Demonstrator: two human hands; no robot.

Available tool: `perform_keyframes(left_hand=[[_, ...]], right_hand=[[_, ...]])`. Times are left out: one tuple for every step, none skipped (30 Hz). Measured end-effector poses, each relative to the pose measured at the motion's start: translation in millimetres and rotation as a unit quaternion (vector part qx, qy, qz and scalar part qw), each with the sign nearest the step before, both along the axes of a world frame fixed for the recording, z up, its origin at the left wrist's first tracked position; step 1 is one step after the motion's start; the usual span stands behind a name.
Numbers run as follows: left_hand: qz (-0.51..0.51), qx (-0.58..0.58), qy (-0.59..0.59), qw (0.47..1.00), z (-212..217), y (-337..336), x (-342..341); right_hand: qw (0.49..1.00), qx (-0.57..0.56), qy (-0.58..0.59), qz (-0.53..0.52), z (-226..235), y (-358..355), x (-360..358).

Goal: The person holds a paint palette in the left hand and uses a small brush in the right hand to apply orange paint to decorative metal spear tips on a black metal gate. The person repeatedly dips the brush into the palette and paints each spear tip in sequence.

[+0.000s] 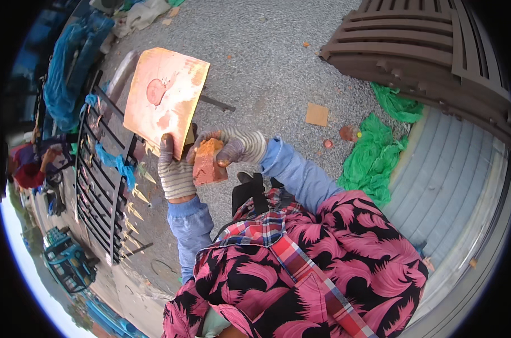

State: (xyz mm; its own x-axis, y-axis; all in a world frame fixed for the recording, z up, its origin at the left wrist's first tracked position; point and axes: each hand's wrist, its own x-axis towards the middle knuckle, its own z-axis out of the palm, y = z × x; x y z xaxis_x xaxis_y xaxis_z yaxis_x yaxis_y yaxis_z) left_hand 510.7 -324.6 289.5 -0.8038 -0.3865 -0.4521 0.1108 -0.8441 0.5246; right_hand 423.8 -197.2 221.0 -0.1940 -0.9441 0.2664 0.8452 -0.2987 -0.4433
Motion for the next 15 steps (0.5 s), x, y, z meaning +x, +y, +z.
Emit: perform_keyframes(left_hand=[[-0.021, -0.001, 0.007, 1.000, -11.6, 14.9, -14.6], [-0.048, -0.007, 0.002, 0.999, -13.7, 22.6, -20.5], [-0.076, -0.017, -0.003, 0.997, -15.4, 31.8, -28.2], [-0.118, -0.042, -0.008, 0.992, -16.2, 29.7, -28.1], [-0.154, -0.069, -0.004, 0.986, -20.1, 35.3, -33.8], [-0.169, -0.035, -0.023, 0.985, -31.4, 35.7, -34.9], [-0.207, -0.025, -0.032, 0.978, -38.8, 42.1, -35.0], [-0.237, -0.018, -0.041, 0.971, -44.0, 47.8, -32.5], [-0.261, -0.011, -0.051, 0.964, -47.1, 53.5, -28.6], [-0.281, -0.030, -0.041, 0.958, -42.1, 62.6, -25.8], [-0.305, -0.023, -0.037, 0.951, -47.2, 63.9, -21.5], [-0.331, -0.019, -0.030, 0.943, -50.1, 68.0, -16.0], [-0.354, -0.016, -0.025, 0.935, -55.8, 71.2, -12.1], [-0.377, -0.015, -0.030, 0.926, -59.8, 73.9, -7.0], [-0.387, -0.022, -0.028, 0.921, -61.9, 79.8, -1.8]], right_hand=[[0.999, 0.027, -0.024, -0.023, -15.5, 15.8, 2.1], [0.997, 0.050, -0.043, -0.027, -10.1, 32.9, 2.7], [0.995, 0.053, -0.062, -0.056, -11.7, 41.2, 7.6], [0.992, 0.050, -0.078, -0.082, -14.8, 48.6, 15.0], [0.988, 0.066, -0.077, -0.114, -19.7, 62.7, 17.8], [0.985, 0.076, -0.076, -0.138, -24.9, 74.2, 22.6], [0.980, 0.093, -0.072, -0.163, -31.6, 89.0, 30.9], [0.975, 0.094, -0.083, -0.185, -41.1, 102.6, 44.0], [0.967, 0.096, -0.081, -0.223, -45.3, 116.8, 58.9], [0.957, 0.100, -0.081, -0.259, -47.3, 127.1, 73.7], [0.948, 0.104, -0.080, -0.291, -50.9, 136.7, 88.0], [0.933, 0.109, -0.067, -0.335, -60.1, 149.2, 104.7], [0.912, 0.124, -0.081, -0.383, -58.2, 163.3, 121.3], [0.906, 0.061, -0.069, -0.413, -70.8, 174.2, 137.2], [0.877, 0.069, -0.055, -0.473, -78.2, 188.1, 155.7]])
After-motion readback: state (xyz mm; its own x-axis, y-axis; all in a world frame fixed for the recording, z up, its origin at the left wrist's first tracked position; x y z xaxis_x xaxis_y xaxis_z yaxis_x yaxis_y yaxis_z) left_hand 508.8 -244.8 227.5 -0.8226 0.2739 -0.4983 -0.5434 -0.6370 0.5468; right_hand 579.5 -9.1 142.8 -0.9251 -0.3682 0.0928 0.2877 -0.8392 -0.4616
